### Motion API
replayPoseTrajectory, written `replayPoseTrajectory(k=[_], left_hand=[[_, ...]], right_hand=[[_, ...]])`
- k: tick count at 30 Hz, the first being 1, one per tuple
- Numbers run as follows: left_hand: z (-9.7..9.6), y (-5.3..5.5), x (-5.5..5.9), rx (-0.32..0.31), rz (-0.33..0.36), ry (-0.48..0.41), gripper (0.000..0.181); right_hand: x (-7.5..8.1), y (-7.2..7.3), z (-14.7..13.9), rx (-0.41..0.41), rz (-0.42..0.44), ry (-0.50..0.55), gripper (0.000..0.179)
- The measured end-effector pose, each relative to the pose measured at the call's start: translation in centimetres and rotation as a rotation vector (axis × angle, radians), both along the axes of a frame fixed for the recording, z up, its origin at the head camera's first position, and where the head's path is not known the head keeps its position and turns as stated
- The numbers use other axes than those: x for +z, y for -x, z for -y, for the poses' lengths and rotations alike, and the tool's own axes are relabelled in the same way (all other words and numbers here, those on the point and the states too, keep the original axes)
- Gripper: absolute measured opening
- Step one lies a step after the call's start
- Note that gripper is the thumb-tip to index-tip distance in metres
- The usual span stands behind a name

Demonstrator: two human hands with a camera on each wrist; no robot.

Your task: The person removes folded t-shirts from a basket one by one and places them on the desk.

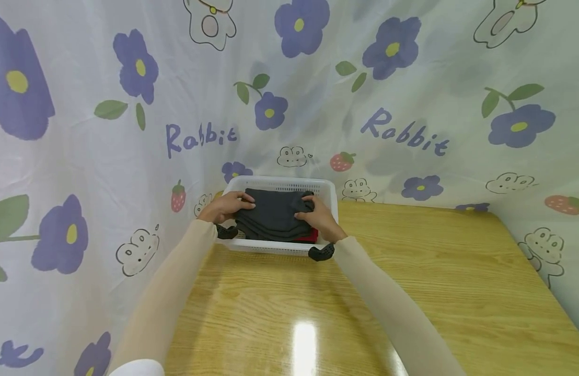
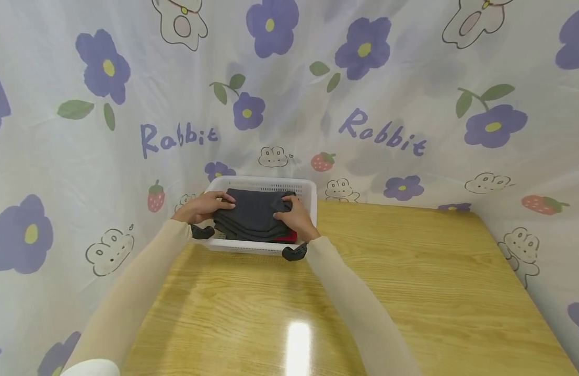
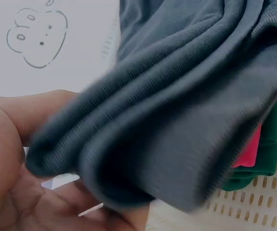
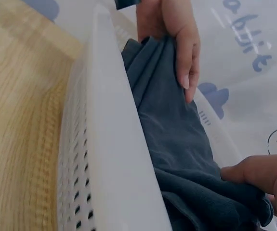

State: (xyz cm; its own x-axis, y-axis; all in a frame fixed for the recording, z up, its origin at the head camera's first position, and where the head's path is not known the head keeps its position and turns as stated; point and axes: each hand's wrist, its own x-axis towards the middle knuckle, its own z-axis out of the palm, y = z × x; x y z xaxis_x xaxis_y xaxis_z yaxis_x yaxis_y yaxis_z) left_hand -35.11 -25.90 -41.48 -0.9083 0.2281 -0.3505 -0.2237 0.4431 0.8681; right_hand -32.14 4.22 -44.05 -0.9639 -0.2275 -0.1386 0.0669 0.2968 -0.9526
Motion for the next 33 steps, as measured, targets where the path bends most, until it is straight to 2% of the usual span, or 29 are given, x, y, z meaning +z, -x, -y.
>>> replayPoseTrajectory(k=[6,14,19,27,33], left_hand=[[-0.5,-0.2,0.2,0.011,-0.024,0.131,0.035],[-0.7,-0.1,0.2,0.004,-0.002,0.093,0.034],[-0.4,-0.1,0.1,0.024,0.02,0.069,0.03],[-0.4,-0.3,0.1,0.034,0.025,0.029,0.033],[-0.5,-0.2,-0.1,0.032,0.021,0.011,0.039]], right_hand=[[0.2,-0.1,0.1,-0.024,-0.012,-0.053,0.061],[0.8,-0.3,0.5,-0.017,-0.042,-0.173,0.064],[0.7,-0.3,0.5,-0.01,-0.04,-0.145,0.065],[-0.2,-0.1,0.8,-0.034,0.006,-0.011,0.062],[-0.7,0.3,0.6,-0.05,-0.02,-0.04,0.064]])
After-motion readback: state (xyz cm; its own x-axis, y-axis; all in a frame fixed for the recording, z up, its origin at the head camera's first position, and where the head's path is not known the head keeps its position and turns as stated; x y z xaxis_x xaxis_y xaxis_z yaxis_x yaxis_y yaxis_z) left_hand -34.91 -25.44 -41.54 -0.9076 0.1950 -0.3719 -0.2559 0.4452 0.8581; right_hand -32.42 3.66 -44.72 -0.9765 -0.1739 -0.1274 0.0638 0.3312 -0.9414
